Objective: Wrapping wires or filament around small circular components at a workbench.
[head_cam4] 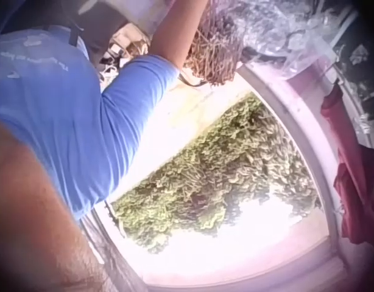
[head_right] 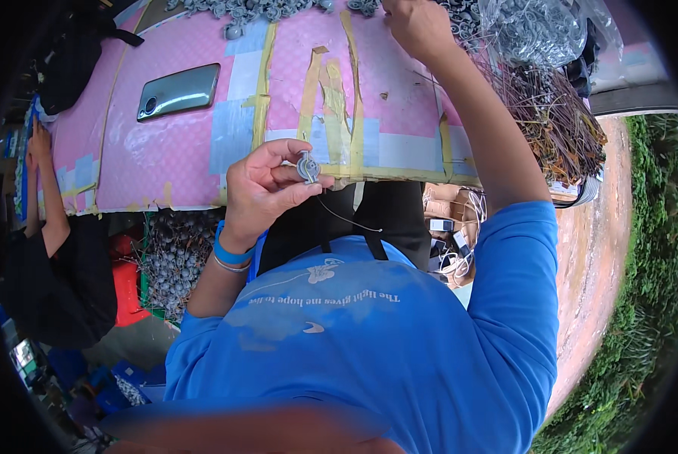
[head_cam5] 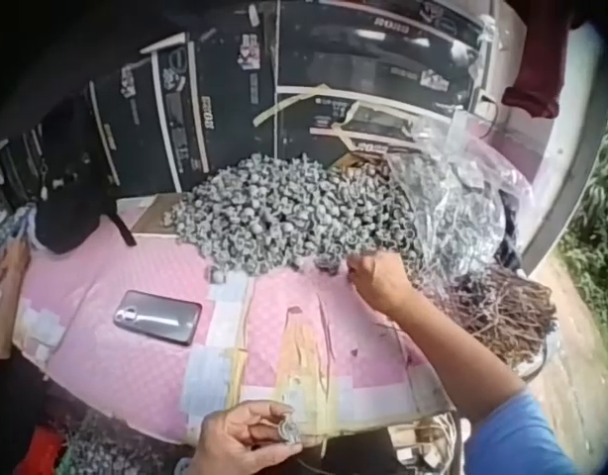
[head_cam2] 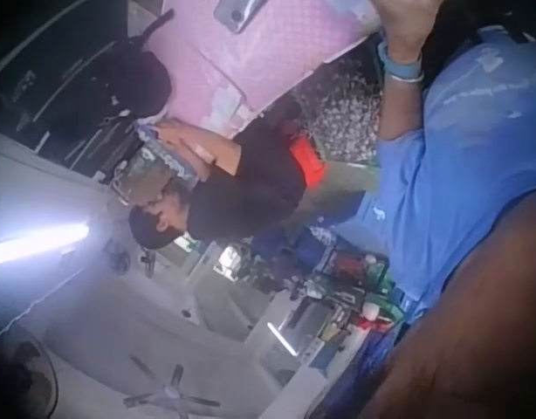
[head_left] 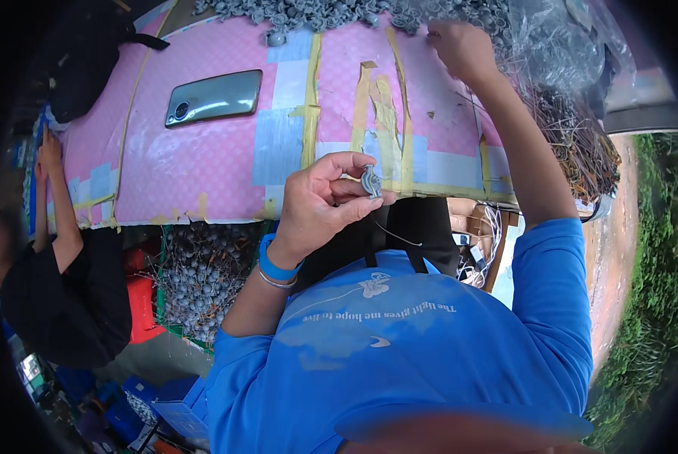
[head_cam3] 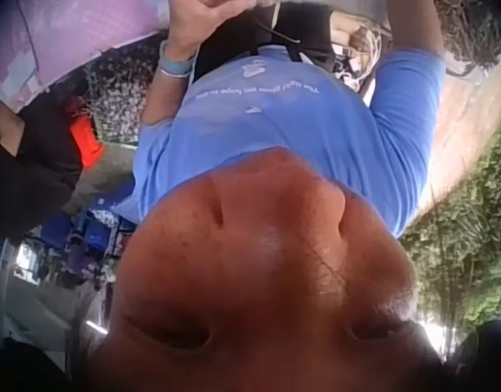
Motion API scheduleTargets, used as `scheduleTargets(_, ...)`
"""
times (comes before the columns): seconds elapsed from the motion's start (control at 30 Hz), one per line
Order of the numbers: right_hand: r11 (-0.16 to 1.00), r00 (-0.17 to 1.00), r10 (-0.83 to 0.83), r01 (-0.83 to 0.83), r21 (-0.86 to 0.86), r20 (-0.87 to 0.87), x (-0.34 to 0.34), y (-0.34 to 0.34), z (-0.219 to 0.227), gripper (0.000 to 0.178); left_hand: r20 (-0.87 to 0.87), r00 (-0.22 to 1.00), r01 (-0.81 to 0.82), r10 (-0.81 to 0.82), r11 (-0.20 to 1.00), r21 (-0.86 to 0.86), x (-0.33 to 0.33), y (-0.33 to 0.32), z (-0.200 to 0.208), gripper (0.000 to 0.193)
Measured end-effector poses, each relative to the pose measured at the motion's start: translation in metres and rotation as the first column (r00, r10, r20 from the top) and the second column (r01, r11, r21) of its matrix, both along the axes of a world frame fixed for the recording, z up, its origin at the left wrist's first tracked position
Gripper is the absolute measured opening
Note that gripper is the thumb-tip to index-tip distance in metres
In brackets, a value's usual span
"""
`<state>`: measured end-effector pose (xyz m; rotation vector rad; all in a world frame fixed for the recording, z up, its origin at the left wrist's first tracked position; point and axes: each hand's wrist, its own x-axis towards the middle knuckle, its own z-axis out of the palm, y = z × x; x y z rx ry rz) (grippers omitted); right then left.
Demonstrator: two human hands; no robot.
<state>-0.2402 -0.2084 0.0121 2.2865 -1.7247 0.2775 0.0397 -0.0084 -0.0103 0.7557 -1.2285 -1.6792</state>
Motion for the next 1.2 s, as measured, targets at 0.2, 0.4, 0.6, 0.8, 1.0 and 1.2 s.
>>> scheduleTargets(0.2, 0.997, 0.996, 0.08, -0.079, -0.018, 0.045, -0.003, 0.008, -0.013, 0.021, -0.001, 0.998, -0.066, 0.066, 0.995, -0.074, -0.001, 0.001, 0.004, 0.043)
scheduleTargets(0.4, 0.927, 0.587, 0.114, -0.354, 0.128, 0.801, 0.075, 0.14, 0.03, 0.026, -0.009, 0.972, -0.233, 0.235, 0.956, -0.178, 0.003, 0.017, 0.02, 0.042)
scheduleTargets(0.6, 0.852, 0.251, -0.018, -0.503, 0.146, 0.968, 0.091, 0.229, 0.033, 0.023, 0.03, 0.955, -0.277, 0.296, 0.921, -0.273, -0.002, 0.029, 0.023, 0.04)
scheduleTargets(0.8, 0.869, 0.341, 0.136, -0.491, 0.053, 0.93, 0.079, 0.242, 0.034, 0.018, 0.16, 0.923, -0.267, 0.351, 0.881, -0.391, -0.012, 0.039, 0.023, 0.039)
scheduleTargets(1.0, 0.876, 0.228, -0.11, -0.437, 0.203, 0.967, 0.08, 0.252, 0.026, 0.016, 0.3, 0.795, -0.214, 0.527, 0.707, -0.674, -0.022, 0.047, 0.025, 0.037)
scheduleTargets(1.2, 0.842, 0.267, -0.195, -0.449, 0.3, 0.944, 0.078, 0.241, 0.023, 0.014, 0.312, 0.727, -0.17, 0.611, 0.6, -0.781, -0.028, 0.042, 0.019, 0.037)
